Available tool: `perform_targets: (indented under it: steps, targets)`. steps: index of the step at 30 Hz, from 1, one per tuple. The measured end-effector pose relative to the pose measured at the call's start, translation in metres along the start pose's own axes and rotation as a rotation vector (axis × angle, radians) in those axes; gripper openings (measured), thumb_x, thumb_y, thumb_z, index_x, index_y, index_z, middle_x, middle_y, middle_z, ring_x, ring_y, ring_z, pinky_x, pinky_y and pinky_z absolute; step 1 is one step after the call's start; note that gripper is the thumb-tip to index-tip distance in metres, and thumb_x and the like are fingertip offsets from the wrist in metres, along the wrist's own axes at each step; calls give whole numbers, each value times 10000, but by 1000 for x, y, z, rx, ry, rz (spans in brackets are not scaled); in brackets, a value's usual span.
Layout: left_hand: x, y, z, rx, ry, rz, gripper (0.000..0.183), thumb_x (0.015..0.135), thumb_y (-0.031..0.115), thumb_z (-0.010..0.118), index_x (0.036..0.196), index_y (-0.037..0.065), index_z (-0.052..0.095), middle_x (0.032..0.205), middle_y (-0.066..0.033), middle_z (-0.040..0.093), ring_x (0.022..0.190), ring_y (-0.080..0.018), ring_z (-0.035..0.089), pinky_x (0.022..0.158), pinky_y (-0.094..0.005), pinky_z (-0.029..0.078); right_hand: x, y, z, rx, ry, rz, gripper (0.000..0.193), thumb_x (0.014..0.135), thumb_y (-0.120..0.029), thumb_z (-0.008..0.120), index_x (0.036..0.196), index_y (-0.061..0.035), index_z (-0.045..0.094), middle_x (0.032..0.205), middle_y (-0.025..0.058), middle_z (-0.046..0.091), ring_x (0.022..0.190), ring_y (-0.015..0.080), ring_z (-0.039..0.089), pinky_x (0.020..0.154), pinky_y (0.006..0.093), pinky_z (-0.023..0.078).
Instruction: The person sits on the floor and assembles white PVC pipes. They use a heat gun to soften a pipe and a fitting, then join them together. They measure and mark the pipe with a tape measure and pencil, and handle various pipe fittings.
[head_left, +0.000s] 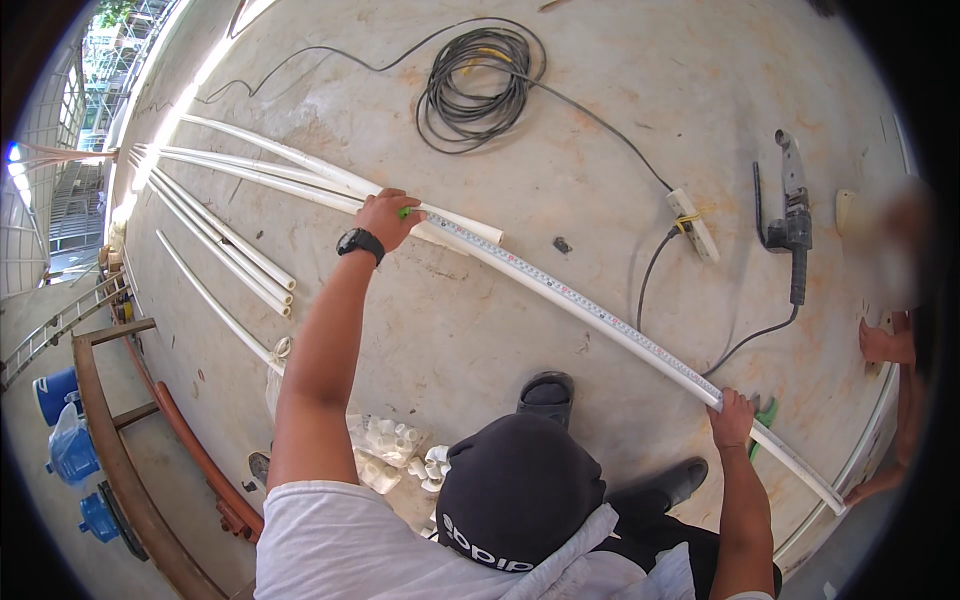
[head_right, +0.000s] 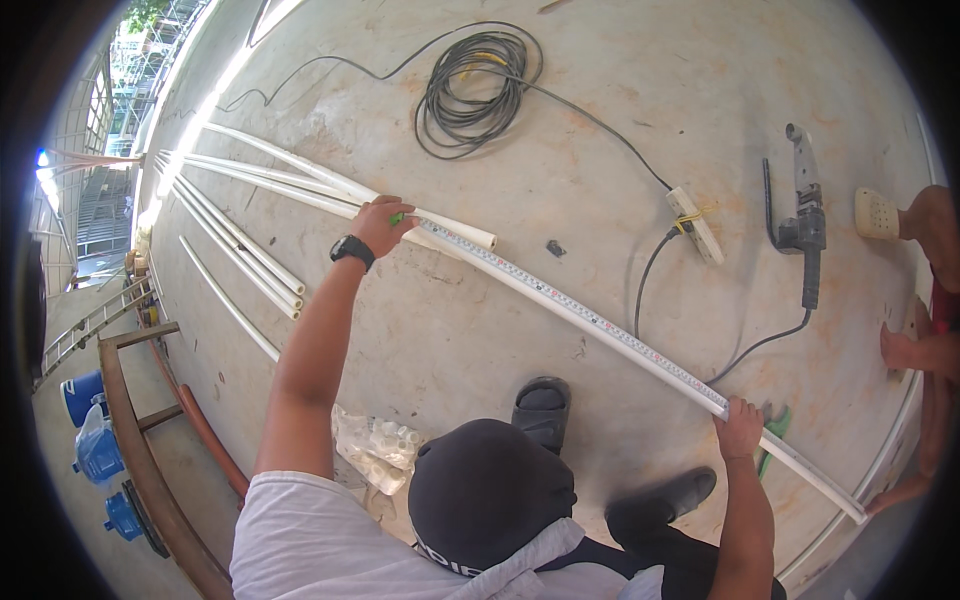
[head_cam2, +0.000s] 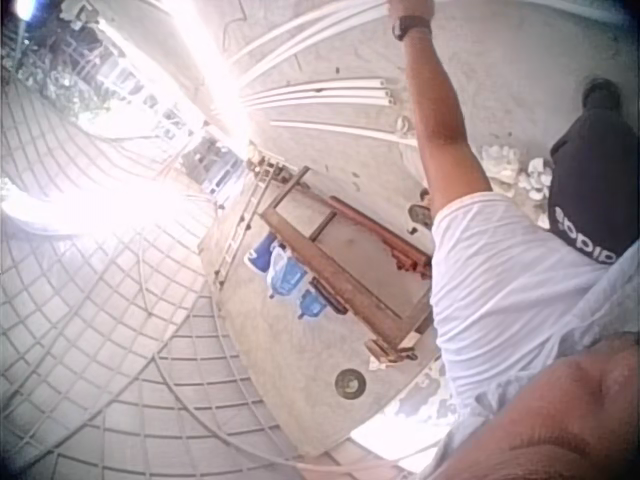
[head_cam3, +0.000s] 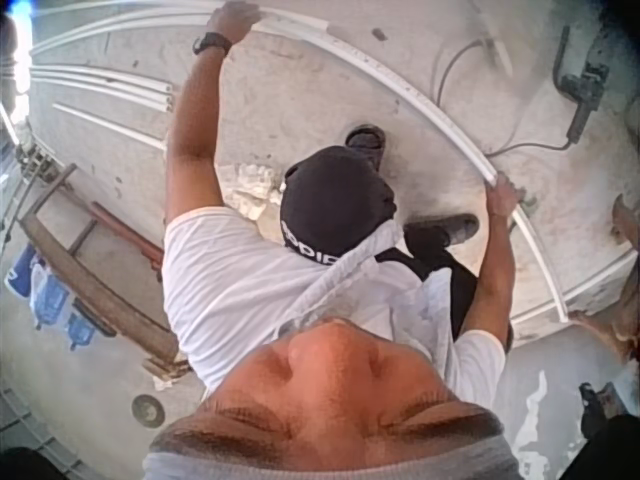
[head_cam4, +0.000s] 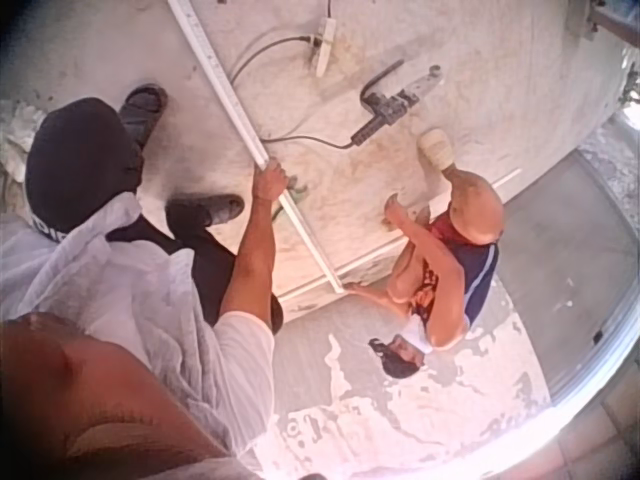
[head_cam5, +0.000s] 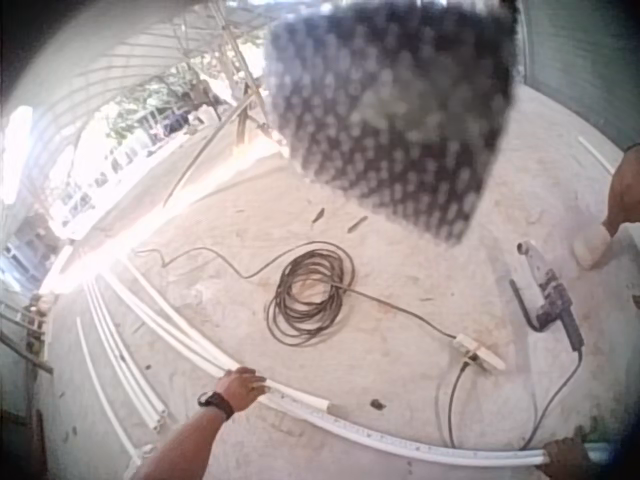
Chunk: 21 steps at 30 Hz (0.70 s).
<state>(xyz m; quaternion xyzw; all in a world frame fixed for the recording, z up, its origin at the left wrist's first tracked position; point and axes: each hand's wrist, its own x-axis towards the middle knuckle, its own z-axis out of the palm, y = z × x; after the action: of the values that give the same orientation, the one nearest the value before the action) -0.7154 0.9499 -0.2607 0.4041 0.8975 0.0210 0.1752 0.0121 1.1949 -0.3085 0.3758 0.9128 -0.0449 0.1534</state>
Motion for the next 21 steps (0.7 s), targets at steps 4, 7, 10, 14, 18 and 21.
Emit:
perform_targets:
  steps: [4, 7, 10, 14, 18, 21]
  targets:
    - [11, -16, -16, -11, -36, 18, 363, 878, 430, 718, 1137, 181, 766, 1285, -117, 656, 1171, -374, 594, 1038, -463, 464, 1, 1, 1, -4, 15, -3, 427, 742, -277, 809, 1048, -99, 570, 933, 89, 630, 884, 303, 606, 814, 435, 437]
    - [12, -20, -23, -9, -26, 16, 355, 875, 426, 719, 1131, 186, 768, 1272, -117, 661, 1179, -368, 588, 1039, -463, 464, 1, 0, 2, -1, 15, -2, 435, 741, -281, 811, 1055, -94, 575, 936, 90, 632, 889, 303, 607, 817, 438, 437]
    - [8, -15, -24, 13, -2, 5, 334, 879, 421, 716, 1119, 195, 772, 1268, -94, 666, 1175, -353, 587, 1029, -460, 471, 0, 0, 2, -4, 5, 4, 442, 743, -283, 811, 1066, -90, 579, 936, 93, 633, 891, 305, 607, 820, 439, 437]
    - [-1, -4, -22, 91, 41, 8, 269, 903, 387, 694, 1097, 215, 769, 1251, -39, 674, 1152, -320, 589, 999, -462, 475, 0, 0, 1, -6, 13, -8, 442, 745, -282, 809, 1069, -89, 580, 938, 98, 631, 897, 308, 604, 820, 439, 436]
    - [-9, -1, -15, 123, 118, 110, 213, 938, 323, 658, 1098, 220, 754, 1213, 3, 679, 1132, -292, 582, 972, -461, 468, 0, 0, 2, 7, 8, -4, 449, 744, -283, 810, 1072, -86, 576, 944, 102, 628, 902, 310, 601, 819, 444, 435]
    - [-13, -5, -7, 125, 176, 167, 208, 947, 305, 650, 1107, 214, 748, 1198, 10, 678, 1132, -284, 575, 969, -461, 463, 0, 2, 3, 17, -4, -1, 460, 744, -288, 810, 1083, -83, 577, 947, 103, 627, 904, 312, 600, 820, 448, 434]
